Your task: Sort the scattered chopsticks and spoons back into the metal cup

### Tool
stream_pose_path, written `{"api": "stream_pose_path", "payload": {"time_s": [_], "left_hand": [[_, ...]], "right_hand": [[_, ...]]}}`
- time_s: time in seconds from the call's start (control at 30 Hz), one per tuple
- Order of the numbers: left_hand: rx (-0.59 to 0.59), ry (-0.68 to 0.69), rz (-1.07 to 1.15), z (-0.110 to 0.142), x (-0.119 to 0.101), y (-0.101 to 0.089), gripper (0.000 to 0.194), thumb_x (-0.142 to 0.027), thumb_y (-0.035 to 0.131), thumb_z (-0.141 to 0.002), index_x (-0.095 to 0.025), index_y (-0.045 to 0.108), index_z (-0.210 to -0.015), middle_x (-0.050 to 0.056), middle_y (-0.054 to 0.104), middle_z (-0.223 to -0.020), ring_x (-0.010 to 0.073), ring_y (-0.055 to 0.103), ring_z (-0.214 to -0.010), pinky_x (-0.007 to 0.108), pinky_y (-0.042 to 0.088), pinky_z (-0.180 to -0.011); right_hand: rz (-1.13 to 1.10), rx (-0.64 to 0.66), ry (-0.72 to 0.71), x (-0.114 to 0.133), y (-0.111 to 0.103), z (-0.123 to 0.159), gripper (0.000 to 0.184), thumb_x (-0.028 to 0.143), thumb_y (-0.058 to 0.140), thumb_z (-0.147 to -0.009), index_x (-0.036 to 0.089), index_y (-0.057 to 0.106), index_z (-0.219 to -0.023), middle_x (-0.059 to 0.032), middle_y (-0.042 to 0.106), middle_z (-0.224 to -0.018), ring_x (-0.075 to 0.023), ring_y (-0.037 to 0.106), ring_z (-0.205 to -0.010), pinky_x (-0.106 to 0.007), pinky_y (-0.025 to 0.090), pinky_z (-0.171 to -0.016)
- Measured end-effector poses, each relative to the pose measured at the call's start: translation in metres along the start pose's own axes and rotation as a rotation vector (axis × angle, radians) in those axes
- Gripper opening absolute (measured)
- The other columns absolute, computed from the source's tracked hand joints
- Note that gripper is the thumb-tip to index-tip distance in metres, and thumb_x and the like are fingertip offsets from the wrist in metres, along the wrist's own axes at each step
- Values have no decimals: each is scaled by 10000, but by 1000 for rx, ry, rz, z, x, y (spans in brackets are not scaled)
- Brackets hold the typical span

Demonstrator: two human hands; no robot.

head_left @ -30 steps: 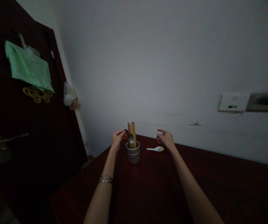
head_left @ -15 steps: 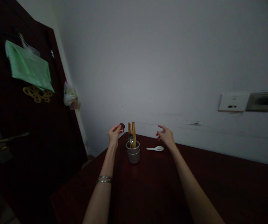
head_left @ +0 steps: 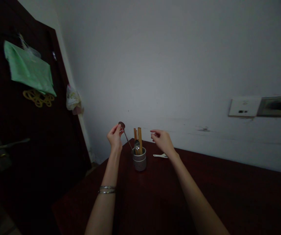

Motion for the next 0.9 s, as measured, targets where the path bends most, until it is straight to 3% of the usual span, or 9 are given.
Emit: {"api": "stream_pose_path", "payload": {"time_s": [0.17,0.33,0.57,0.73,0.9], "left_hand": [[-9,11,7,11,-6,12,265,-254,731,-548,-110,658,-758,31,627,-697,92,574,-586,261,476,-610],[-17,8,-39,23,-2,22,281,-291,703,-588,-107,659,-796,50,635,-749,123,595,-651,299,486,-652],[-8,40,6,36,-7,32,287,-287,693,-601,-95,648,-810,64,638,-778,119,587,-647,290,492,-645],[89,13,-80,36,-20,36,268,-241,656,-619,-103,641,-848,74,631,-821,130,592,-687,278,482,-648],[26,294,-239,32,-63,23,250,-196,570,-667,-160,622,-909,50,613,-908,130,574,-806,248,452,-705]], "right_hand": [[-284,313,-52,46,38,18,355,360,580,-720,118,652,-969,-70,680,-797,-133,604,-694,-237,471,-639],[-444,532,126,55,61,33,354,311,633,-692,125,620,-993,-46,667,-772,-95,584,-592,-182,467,-502],[-466,481,200,51,62,32,196,185,651,-659,104,620,-835,0,619,-636,-56,537,-486,-155,468,-451],[-482,471,243,56,67,35,105,148,629,-674,108,598,-766,27,578,-556,-51,519,-432,-161,463,-432],[-491,581,366,49,80,55,66,124,630,-676,108,583,-720,40,564,-504,-51,514,-394,-157,460,-404]]}}
Point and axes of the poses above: each hand's wrist, its own z-axis away from the middle knuckle, its own y-axis out of the palm, x = y × z, the point moved 6 cm from there along -z, towards the middle knuckle
